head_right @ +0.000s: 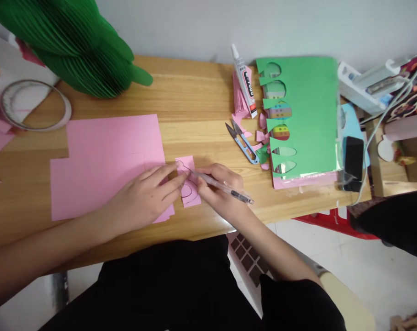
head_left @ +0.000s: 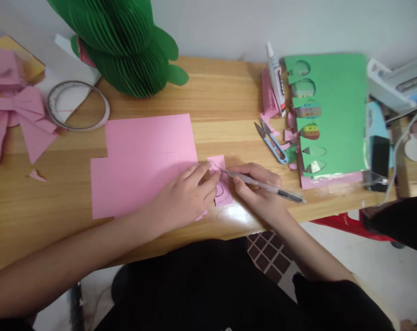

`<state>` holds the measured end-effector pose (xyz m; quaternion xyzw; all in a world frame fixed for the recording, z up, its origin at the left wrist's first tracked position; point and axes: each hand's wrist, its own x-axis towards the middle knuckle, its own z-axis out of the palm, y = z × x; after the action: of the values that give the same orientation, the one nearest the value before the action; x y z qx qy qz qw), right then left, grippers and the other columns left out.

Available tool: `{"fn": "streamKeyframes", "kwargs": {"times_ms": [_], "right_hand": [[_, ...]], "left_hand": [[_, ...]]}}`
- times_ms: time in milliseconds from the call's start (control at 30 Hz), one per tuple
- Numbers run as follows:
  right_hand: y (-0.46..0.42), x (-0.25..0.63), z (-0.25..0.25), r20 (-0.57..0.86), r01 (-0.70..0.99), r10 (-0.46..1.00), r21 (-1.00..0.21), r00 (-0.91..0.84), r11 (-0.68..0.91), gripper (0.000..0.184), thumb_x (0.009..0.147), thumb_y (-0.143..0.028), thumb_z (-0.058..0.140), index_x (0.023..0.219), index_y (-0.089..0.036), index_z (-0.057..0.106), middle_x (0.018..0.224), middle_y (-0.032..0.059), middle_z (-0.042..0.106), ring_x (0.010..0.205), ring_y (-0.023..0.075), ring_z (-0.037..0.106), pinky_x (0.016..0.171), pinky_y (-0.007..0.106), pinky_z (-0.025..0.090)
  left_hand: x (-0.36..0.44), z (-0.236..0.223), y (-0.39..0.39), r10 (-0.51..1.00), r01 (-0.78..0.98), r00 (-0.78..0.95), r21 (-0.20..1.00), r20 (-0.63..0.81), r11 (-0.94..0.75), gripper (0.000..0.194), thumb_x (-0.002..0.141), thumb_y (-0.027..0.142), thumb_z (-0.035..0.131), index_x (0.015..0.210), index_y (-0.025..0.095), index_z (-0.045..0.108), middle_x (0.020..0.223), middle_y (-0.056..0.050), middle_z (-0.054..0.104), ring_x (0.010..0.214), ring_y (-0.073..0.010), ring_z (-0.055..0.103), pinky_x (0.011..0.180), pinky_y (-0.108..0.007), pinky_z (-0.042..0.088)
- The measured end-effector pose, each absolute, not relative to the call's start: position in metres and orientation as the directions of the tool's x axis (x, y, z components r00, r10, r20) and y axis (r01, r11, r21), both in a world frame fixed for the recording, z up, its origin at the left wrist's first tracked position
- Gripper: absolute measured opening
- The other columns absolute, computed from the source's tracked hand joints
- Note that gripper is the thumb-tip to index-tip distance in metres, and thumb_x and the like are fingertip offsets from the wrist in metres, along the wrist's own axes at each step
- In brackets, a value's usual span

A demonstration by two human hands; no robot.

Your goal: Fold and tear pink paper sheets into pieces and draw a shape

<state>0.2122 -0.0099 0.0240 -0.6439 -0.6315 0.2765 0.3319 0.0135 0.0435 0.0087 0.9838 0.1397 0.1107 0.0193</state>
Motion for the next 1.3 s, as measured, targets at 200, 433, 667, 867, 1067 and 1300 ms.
{"fn": "streamKeyframes", "kwargs": {"times_ms": [200, 433, 667, 867, 1067, 1300], "right_hand": [[-0.009, 0.210, 0.022, 0.092, 0.648, 0.995, -0.760, 0.047, 0.039, 0.014, 0.083, -0.020, 0.059, 0.090, -0.022, 0.071, 0.079, 0.0031, 0.073, 0.071, 0.0175, 0.066, 0.066, 0.032, 0.054], [-0.010, 0.209, 0.021, 0.091, 0.649, 0.994, -0.760, 0.053, 0.035, 0.013, 0.083, -0.021, 0.058, 0.088, -0.022, 0.070, 0.078, 0.0026, 0.071, 0.068, 0.0169, 0.065, 0.064, 0.031, 0.053], [-0.016, 0.209, 0.020, 0.101, 0.662, 0.993, -0.749, 0.064, 0.034, 0.014, 0.081, -0.018, 0.059, 0.089, -0.020, 0.070, 0.076, 0.0038, 0.071, 0.067, 0.0165, 0.065, 0.062, 0.029, 0.052], [-0.019, 0.208, 0.018, 0.130, 0.673, 0.989, -0.738, 0.065, 0.053, 0.013, 0.081, -0.018, 0.059, 0.088, -0.019, 0.069, 0.073, 0.0021, 0.070, 0.063, 0.0145, 0.064, 0.058, 0.027, 0.051], [-0.022, 0.207, 0.018, 0.132, 0.652, 0.990, -0.756, 0.056, 0.064, 0.013, 0.080, -0.016, 0.058, 0.088, -0.018, 0.069, 0.074, 0.0026, 0.070, 0.064, 0.0144, 0.065, 0.060, 0.027, 0.052], [-0.024, 0.206, 0.018, 0.135, 0.615, 0.990, -0.784, 0.038, 0.083, 0.016, 0.079, -0.013, 0.058, 0.089, -0.018, 0.069, 0.077, 0.0028, 0.071, 0.066, 0.0136, 0.065, 0.061, 0.026, 0.052]], "left_hand": [[0.014, 0.008, 0.044, 0.281, 0.268, 0.935, 0.088, 0.214, -0.959, 0.030, 0.089, 0.009, 0.046, 0.111, 0.002, 0.065, 0.119, -0.018, 0.066, 0.117, -0.0334, 0.057, 0.097, -0.045, 0.050], [0.014, 0.007, 0.044, 0.271, 0.268, 0.932, 0.046, 0.239, -0.962, 0.028, 0.088, 0.009, 0.048, 0.106, 0.003, 0.067, 0.118, -0.016, 0.067, 0.113, -0.0337, 0.060, 0.095, -0.043, 0.051], [0.014, 0.008, 0.045, 0.270, 0.257, 0.934, 0.082, 0.234, -0.963, 0.026, 0.086, 0.008, 0.049, 0.104, 0.003, 0.067, 0.119, -0.016, 0.067, 0.114, -0.0352, 0.058, 0.097, -0.044, 0.050], [0.013, 0.008, 0.046, 0.265, 0.257, 0.936, 0.064, 0.233, -0.964, 0.026, 0.087, 0.008, 0.047, 0.100, 0.007, 0.068, 0.119, -0.014, 0.067, 0.116, -0.0309, 0.058, 0.098, -0.043, 0.050], [0.013, 0.009, 0.046, 0.261, 0.251, 0.933, 0.071, 0.248, -0.965, 0.025, 0.088, 0.008, 0.047, 0.100, 0.006, 0.069, 0.117, -0.015, 0.067, 0.114, -0.0316, 0.058, 0.096, -0.043, 0.050], [0.014, 0.010, 0.046, 0.258, 0.251, 0.937, 0.058, 0.234, -0.966, 0.023, 0.089, 0.008, 0.048, 0.099, 0.006, 0.069, 0.115, -0.014, 0.067, 0.114, -0.0317, 0.058, 0.095, -0.043, 0.050]]}}
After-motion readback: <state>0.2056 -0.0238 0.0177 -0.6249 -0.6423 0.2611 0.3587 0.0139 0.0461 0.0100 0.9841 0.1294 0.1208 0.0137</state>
